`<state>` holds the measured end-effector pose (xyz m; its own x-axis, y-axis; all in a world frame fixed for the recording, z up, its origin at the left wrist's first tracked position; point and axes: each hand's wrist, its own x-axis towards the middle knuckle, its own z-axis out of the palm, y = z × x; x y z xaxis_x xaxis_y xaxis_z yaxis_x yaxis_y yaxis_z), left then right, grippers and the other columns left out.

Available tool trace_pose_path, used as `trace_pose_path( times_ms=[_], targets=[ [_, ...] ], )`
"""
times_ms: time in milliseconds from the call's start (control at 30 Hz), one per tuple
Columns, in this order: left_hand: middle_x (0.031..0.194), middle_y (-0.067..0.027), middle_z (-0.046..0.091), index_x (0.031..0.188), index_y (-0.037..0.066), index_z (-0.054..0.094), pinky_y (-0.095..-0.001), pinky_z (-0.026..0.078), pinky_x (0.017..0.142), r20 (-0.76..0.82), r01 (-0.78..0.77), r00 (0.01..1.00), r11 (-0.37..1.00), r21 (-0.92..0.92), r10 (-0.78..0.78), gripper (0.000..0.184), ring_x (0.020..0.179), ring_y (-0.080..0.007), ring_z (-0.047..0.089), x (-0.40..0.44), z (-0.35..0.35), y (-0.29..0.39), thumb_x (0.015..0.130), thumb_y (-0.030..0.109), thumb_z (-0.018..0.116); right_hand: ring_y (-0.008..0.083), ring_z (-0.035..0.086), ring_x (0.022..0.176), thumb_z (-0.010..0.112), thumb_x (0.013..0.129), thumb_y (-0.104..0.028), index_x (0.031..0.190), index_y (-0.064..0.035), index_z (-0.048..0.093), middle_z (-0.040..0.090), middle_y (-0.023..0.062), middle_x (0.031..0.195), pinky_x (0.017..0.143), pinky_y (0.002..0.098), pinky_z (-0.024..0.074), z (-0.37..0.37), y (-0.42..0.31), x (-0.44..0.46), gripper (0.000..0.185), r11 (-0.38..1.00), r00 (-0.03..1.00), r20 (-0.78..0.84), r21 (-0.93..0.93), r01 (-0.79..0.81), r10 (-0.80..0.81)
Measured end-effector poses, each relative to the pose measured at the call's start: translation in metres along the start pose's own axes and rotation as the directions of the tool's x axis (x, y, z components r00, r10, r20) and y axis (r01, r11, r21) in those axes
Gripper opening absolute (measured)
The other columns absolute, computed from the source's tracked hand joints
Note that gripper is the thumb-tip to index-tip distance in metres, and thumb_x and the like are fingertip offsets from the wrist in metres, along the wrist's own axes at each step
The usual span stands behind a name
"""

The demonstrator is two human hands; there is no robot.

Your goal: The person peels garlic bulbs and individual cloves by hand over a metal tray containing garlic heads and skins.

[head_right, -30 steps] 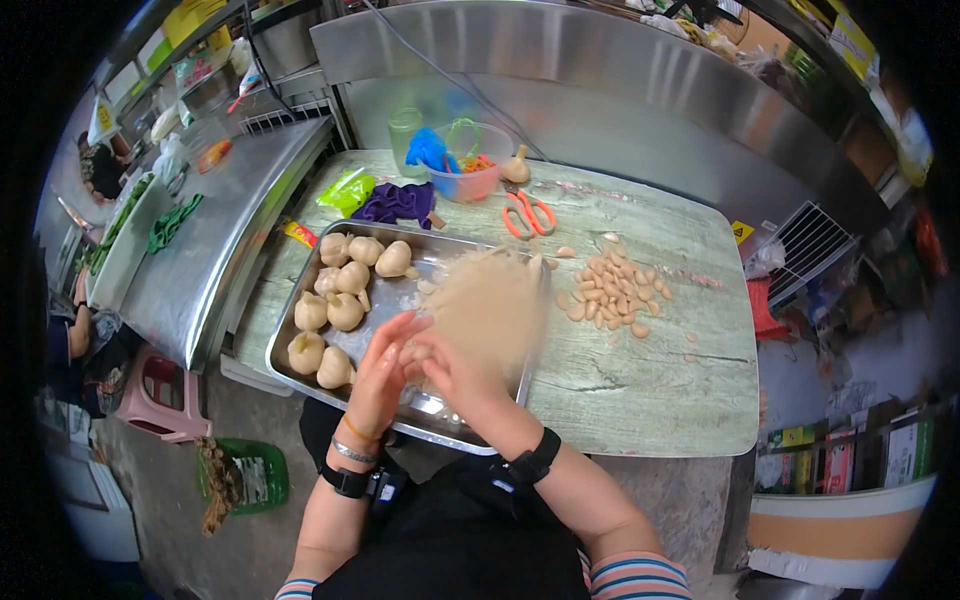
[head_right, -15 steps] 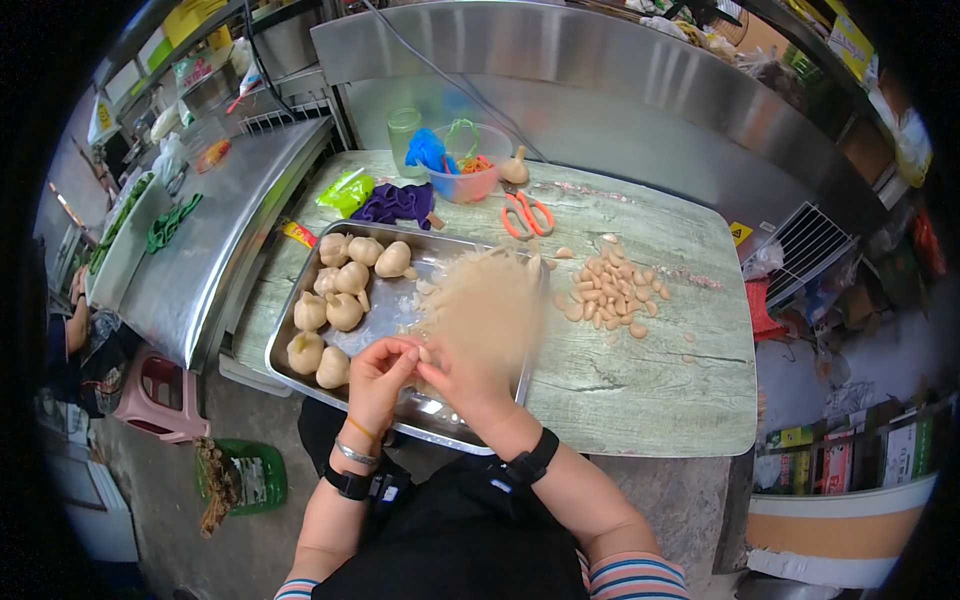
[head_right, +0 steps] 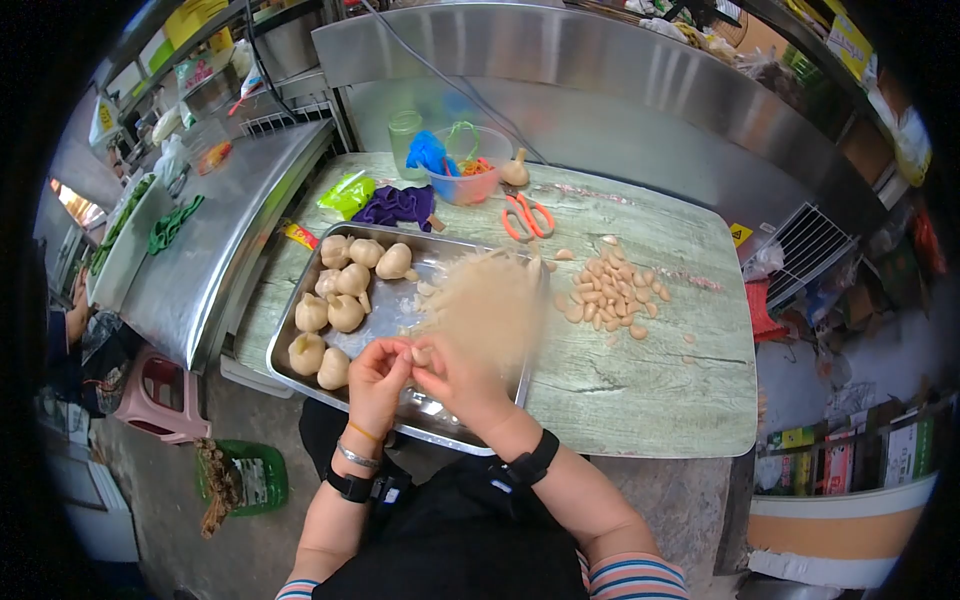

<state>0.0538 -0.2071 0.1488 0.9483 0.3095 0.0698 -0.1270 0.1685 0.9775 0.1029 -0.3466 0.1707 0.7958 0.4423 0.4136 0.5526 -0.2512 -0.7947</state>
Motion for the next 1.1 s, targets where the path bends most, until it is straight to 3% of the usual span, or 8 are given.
trace_pose_path(
  times_ms=[233,300,400,600,667,800,967,1100],
  targets=[
    [0.082,-0.0022,0.059,0.097,0.001,0.052,-0.0210,0.050,0.065,0.018,0.058,0.998,0.995,-0.087,-0.056,0.012,0.069,-0.0077,0.058,0.002,0.002,0.003,0.094,0.012,0.054,0.0059,0.046,0.060,0.062,0.089,-0.015,0.103,-0.0031,0.058,0.050,-0.0024,0.072,0.053,0.0217,0.0399,0.003,0.018,0.003,0.018,0.842,0.978,0.150,0.501,-0.203,0.147],
    [0.081,-0.0023,0.059,0.097,0.001,0.051,-0.0209,0.050,0.065,0.015,0.057,0.998,0.995,-0.077,-0.056,0.011,0.069,-0.0075,0.058,0.002,0.003,0.004,0.094,0.012,0.053,0.0034,0.041,0.057,0.053,0.095,-0.017,0.107,-0.0027,0.055,0.049,-0.0029,0.073,0.050,0.0175,0.0343,-0.008,0.020,0.006,0.019,0.469,0.828,0.471,0.683,-0.560,0.303],
    [0.081,-0.0024,0.059,0.097,0.001,0.051,-0.0209,0.050,0.064,0.014,0.022,1.000,0.999,-0.029,-0.022,0.009,0.069,-0.0072,0.058,0.001,0.004,0.002,0.094,0.010,0.053,0.0009,0.035,0.053,0.052,0.096,-0.021,0.109,-0.0045,0.052,0.048,-0.0025,0.072,0.046,0.0152,0.0273,-0.012,0.022,0.008,0.021,0.268,0.770,0.570,0.724,-0.636,0.287],
    [0.082,-0.0025,0.058,0.096,0.003,0.050,-0.0216,0.049,0.059,0.122,-0.078,0.992,0.953,0.293,0.044,0.005,0.068,-0.0073,0.058,-0.002,0.006,0.002,0.092,0.005,0.052,0.0009,0.032,0.047,0.051,0.094,-0.021,0.104,-0.0051,0.051,0.049,0.0002,0.071,0.040,0.0159,0.0233,-0.012,0.013,0.009,0.019,0.390,0.726,0.526,0.617,-0.684,0.443],
    [0.088,-0.0038,0.057,0.094,0.003,0.049,-0.0214,0.049,0.058,-0.048,-0.008,0.999,0.998,-0.063,0.005,0.004,0.067,-0.0083,0.058,0.001,0.004,0.000,0.093,0.005,0.052,0.0016,0.034,0.048,0.050,0.093,-0.020,0.101,-0.0050,0.052,0.049,0.0013,0.071,0.040,0.0162,0.0236,-0.016,0.020,0.010,0.017,0.311,0.748,0.515,0.692,-0.651,0.420],
    [0.095,-0.0038,0.056,0.095,0.005,0.049,-0.0217,0.048,0.067,-0.317,-0.189,0.938,0.973,-0.134,0.139,0.003,0.076,-0.0082,0.056,0.007,-0.005,0.006,0.093,0.005,0.051,0.0042,0.039,0.051,0.047,0.091,-0.016,0.092,-0.0048,0.053,0.052,0.0040,0.073,0.040,0.0170,0.0246,-0.011,0.034,0.009,0.013,0.357,0.859,0.244,0.833,-0.423,0.449],
    [0.100,-0.0026,0.056,0.095,0.005,0.055,-0.0225,0.046,0.068,-0.225,-0.258,0.924,0.939,0.226,0.308,0.011,0.080,-0.0106,0.055,0.004,-0.021,0.010,0.085,0.001,0.059,0.0067,0.047,0.056,0.050,0.095,-0.022,0.089,-0.0052,0.055,0.053,0.0023,0.077,0.042,0.0166,0.0282,-0.005,0.046,0.005,0.018,0.461,0.892,0.201,0.798,-0.388,0.404],
    [0.101,-0.0079,0.058,0.098,0.008,0.061,-0.0279,0.049,0.069,0.215,-0.318,0.945,0.546,0.775,0.246,0.023,0.080,-0.0185,0.058,-0.011,-0.019,0.037,0.076,-0.001,0.064,0.0063,0.051,0.059,0.049,0.096,-0.022,0.095,-0.0053,0.056,0.053,0.0003,0.076,0.043,0.0161,0.0310,-0.001,0.052,0.006,0.018,0.523,0.889,0.190,0.750,-0.404,0.416]
  ],
)
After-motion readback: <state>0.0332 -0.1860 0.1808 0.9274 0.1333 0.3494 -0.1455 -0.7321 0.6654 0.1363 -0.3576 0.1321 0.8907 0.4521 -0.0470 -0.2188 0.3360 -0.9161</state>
